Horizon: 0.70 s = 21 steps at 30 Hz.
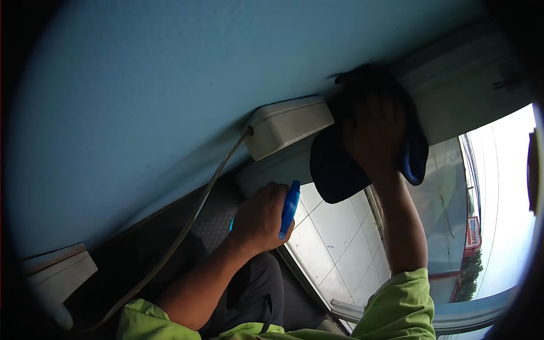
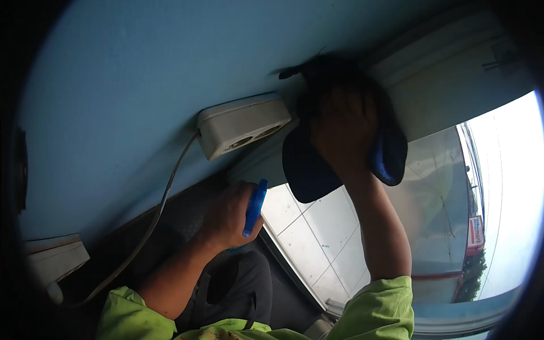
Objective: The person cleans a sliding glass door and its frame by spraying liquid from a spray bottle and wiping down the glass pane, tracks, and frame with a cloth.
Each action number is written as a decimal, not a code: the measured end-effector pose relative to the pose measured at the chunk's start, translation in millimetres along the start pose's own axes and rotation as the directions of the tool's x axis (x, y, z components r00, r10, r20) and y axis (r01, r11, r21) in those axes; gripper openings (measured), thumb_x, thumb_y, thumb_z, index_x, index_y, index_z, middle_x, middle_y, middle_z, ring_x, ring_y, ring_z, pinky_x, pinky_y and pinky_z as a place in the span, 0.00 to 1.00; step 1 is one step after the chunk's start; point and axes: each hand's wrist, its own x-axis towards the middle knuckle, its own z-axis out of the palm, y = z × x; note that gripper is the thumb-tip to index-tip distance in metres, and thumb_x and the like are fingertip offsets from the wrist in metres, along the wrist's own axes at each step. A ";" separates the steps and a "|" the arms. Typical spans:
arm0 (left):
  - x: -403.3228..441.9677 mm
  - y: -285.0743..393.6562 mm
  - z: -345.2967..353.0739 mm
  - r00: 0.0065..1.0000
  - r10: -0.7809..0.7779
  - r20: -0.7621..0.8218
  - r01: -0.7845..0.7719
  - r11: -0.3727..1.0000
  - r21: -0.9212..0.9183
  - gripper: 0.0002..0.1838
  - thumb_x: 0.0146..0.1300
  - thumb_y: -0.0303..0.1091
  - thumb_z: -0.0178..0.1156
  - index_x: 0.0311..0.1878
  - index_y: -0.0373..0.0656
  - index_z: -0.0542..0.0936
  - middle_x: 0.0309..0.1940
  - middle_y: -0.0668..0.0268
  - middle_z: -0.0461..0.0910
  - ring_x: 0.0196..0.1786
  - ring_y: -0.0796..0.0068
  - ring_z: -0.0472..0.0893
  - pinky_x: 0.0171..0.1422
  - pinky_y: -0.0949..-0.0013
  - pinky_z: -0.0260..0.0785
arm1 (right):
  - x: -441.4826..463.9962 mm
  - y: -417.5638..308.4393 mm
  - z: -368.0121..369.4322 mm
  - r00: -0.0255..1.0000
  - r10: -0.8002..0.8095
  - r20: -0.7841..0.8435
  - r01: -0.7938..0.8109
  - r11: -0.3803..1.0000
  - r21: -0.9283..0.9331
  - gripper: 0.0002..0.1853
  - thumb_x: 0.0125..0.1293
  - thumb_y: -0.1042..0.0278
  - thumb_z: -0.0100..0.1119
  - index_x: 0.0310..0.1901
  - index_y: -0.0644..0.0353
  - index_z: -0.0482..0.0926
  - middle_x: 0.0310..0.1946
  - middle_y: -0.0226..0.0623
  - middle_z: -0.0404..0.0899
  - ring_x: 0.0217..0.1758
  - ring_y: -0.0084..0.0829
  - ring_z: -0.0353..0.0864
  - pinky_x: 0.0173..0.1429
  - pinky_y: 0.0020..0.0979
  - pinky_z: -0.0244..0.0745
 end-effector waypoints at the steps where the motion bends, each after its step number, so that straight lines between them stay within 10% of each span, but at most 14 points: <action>1: -0.3 -0.4 -1.5 0.999 -0.034 0.016 0.034 0.999 0.012 0.20 0.51 0.30 0.61 0.47 0.34 0.72 0.37 0.50 0.75 0.39 0.47 0.78 0.44 0.54 0.74 | -21.5 -26.5 18.2 0.997 0.004 0.079 -0.015 0.989 0.146 0.12 0.50 0.65 0.58 0.36 0.60 0.80 0.39 0.41 0.77 0.48 0.41 0.76 0.57 0.42 0.69; 6: 2.6 6.6 -11.7 0.990 -0.094 0.106 0.087 0.994 0.074 0.26 0.50 0.34 0.68 0.50 0.36 0.70 0.41 0.52 0.75 0.43 0.51 0.79 0.47 0.55 0.76 | -24.8 -27.0 22.6 0.969 -0.084 0.232 0.001 0.942 0.336 0.12 0.50 0.66 0.59 0.36 0.60 0.81 0.40 0.42 0.78 0.47 0.40 0.78 0.53 0.43 0.71; 11: -3.2 0.2 2.6 1.000 0.005 0.017 -0.005 1.000 0.007 0.24 0.51 0.33 0.64 0.51 0.34 0.70 0.39 0.50 0.75 0.41 0.49 0.79 0.45 0.54 0.74 | 50.3 141.7 -42.6 0.995 0.095 -0.022 -0.097 0.940 -0.327 0.19 0.65 0.54 0.58 0.47 0.62 0.79 0.48 0.47 0.79 0.53 0.49 0.78 0.61 0.48 0.71; 14: -5.0 0.3 6.4 1.000 0.014 0.011 -0.014 1.000 -0.007 0.20 0.51 0.30 0.61 0.47 0.34 0.71 0.36 0.50 0.75 0.38 0.47 0.78 0.42 0.54 0.73 | 60.8 206.9 -40.2 0.949 0.283 -0.139 -0.314 0.888 -0.337 0.19 0.67 0.54 0.57 0.49 0.61 0.79 0.47 0.47 0.80 0.52 0.47 0.79 0.60 0.48 0.72; 21: -6.5 3.1 2.2 0.999 -0.017 0.033 0.016 1.000 0.011 0.19 0.51 0.30 0.61 0.46 0.35 0.71 0.36 0.50 0.75 0.40 0.47 0.78 0.44 0.53 0.73 | 3.6 57.8 -17.3 0.996 0.068 -0.062 -0.085 0.940 -0.332 0.20 0.72 0.52 0.52 0.53 0.60 0.77 0.50 0.48 0.79 0.51 0.44 0.81 0.54 0.43 0.76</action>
